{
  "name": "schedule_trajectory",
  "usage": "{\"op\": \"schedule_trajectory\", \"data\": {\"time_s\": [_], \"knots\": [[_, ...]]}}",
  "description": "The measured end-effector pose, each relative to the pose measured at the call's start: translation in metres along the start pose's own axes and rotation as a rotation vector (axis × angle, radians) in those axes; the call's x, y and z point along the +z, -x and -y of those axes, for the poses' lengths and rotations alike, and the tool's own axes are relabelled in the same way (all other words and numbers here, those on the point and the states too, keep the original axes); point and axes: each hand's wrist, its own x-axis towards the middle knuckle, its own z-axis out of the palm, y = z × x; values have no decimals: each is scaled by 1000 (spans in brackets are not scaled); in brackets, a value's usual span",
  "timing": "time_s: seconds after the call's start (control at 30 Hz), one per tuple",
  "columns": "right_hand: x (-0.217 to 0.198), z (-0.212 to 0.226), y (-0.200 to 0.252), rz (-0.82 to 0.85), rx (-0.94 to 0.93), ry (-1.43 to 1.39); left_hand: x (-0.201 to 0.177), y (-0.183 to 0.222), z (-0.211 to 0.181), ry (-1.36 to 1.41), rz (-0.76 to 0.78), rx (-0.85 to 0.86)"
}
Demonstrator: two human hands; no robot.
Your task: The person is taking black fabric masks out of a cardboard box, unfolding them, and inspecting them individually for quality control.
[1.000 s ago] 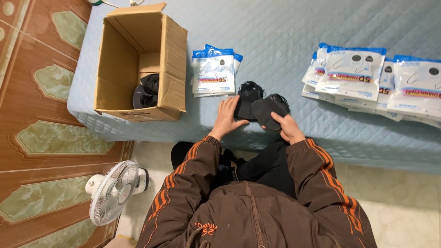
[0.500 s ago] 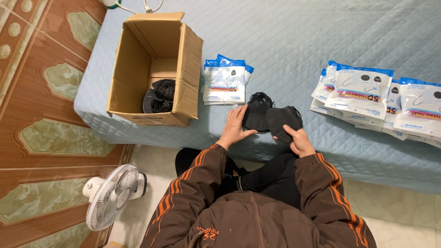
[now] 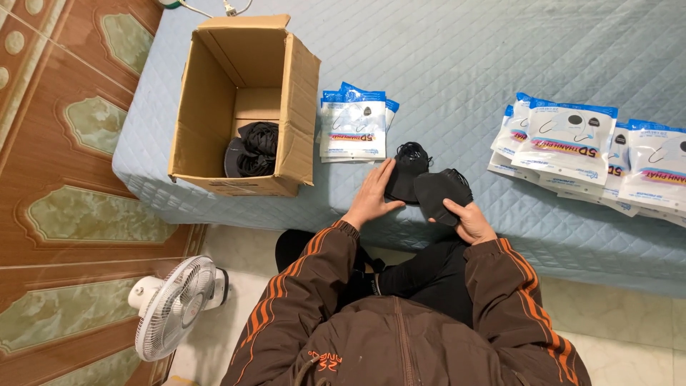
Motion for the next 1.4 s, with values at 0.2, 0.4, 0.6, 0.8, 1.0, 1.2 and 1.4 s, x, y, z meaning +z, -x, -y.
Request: {"op": "schedule_trajectory", "data": {"time_s": [0.2, 0.4, 0.6, 0.8, 1.0, 1.2, 1.4], "knots": [[18, 10, 8, 9, 49, 26, 5, -2, 3, -52, -31, 61], [27, 18, 13, 11, 68, 51, 2, 0, 1, -65, -34, 103], [21, 14, 9, 5, 78, 70, 11, 0, 15, -113, -19, 141], [17, 10, 8, -5, 72, 103, 15, 0, 18, -124, -19, 152], [28, 21, 12, -15, 46, 91, 20, 0, 24, -146, -11, 159], [-39, -4, -18, -70, -48, -173, 25, 2, 27, -151, -16, 171], [-14, 17, -5, -54, -39, -450, 26, 0, 27, -143, -24, 206]]}}
